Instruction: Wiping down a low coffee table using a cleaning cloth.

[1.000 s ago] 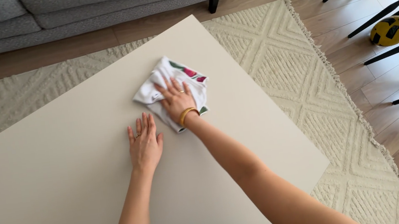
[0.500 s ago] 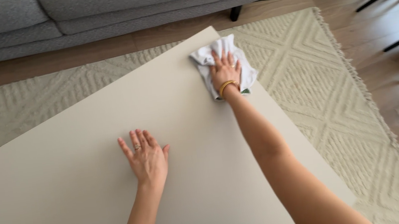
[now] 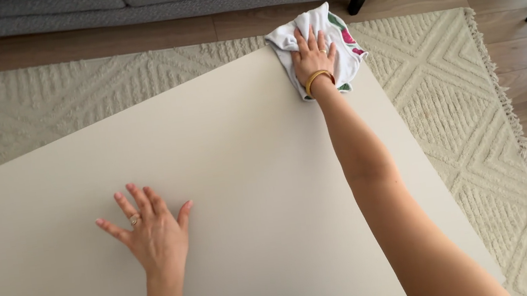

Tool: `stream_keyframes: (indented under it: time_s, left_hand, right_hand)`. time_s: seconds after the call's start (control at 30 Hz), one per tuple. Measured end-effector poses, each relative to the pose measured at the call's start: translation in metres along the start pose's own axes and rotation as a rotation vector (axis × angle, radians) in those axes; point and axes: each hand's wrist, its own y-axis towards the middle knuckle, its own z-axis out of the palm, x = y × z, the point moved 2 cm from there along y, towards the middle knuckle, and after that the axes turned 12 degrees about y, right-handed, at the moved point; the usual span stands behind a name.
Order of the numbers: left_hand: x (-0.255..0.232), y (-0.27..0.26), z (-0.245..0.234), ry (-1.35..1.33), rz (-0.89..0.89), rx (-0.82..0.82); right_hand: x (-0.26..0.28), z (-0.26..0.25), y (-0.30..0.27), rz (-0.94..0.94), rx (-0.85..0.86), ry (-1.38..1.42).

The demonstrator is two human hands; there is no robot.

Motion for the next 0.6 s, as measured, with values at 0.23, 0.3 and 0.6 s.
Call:
stream_keyframes:
  time_s: [0.23,0.3,0.6]
  left_hand:
    - [0.004,0.000,-0.011,-0.124,-0.030,-0.007]
    - [0.009,-0.004,-0.003,-0.065,-0.050,-0.005]
    - [0.063,-0.022,0.005,-0.120,-0.115,-0.092]
  right_hand:
    - [0.065,0.039,-0.035,-0.098,0.054,-0.042]
    - [0.095,0.044,-0.055,-0.128,0.058,-0.037]
    - [0.209,0.076,-0.132,-0.235,0.097,0.012]
